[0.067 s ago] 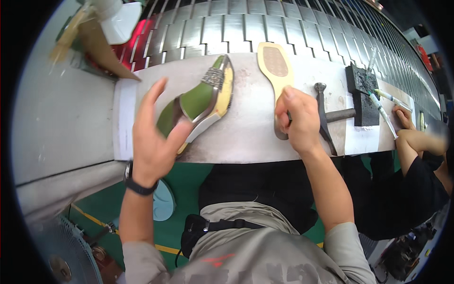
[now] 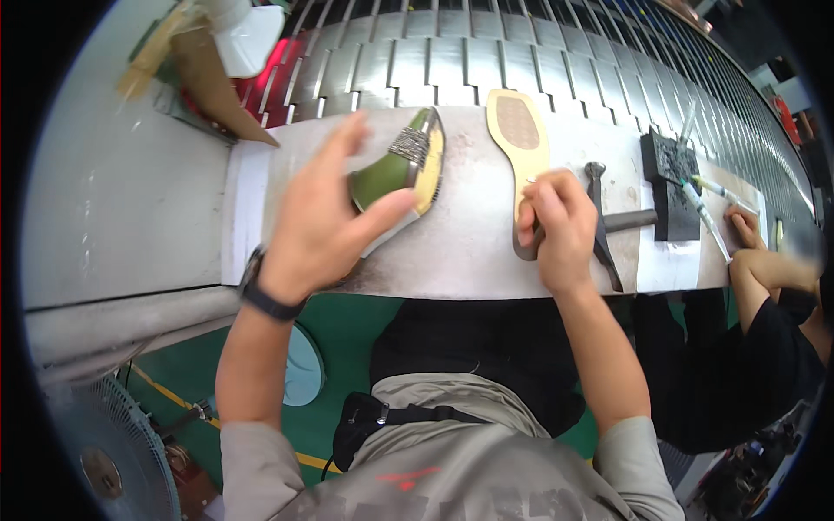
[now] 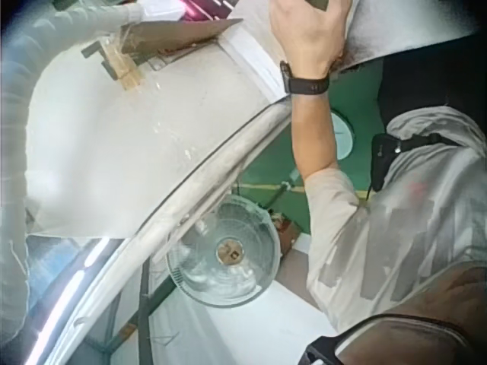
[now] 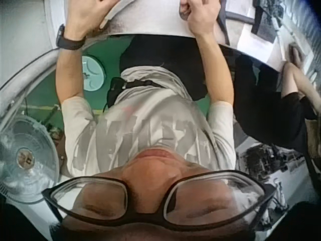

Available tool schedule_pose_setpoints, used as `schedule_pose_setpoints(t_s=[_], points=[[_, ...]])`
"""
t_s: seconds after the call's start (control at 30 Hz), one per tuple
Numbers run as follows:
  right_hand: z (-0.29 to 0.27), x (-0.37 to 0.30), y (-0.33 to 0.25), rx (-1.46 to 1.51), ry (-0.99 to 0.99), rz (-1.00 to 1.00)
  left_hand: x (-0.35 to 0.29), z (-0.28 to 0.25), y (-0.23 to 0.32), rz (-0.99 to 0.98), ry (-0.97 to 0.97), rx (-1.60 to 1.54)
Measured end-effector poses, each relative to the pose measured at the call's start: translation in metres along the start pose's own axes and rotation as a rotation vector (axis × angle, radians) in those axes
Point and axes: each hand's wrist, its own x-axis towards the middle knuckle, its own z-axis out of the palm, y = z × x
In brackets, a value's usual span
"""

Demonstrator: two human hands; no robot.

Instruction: The person attaches outsoles and heels to shoe uppers by pressing them together by hand and hammering around the edges with a hammer.

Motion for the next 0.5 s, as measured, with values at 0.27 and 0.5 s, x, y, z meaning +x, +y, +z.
schedule_pose_setpoints(t_s=[0.27, 0.5], points=[[-0.019, -0.053, 0.001, -0.996, 0.023, -0.553, 0.038, 0.008, 0.034, -0.02, 0.018, -0.248], [-0.033, -0.19, -0.003, 0.204, 0.18, -0.019, -0.001, 0.011, 0.036, 0.02, 0.19, -1.118]])
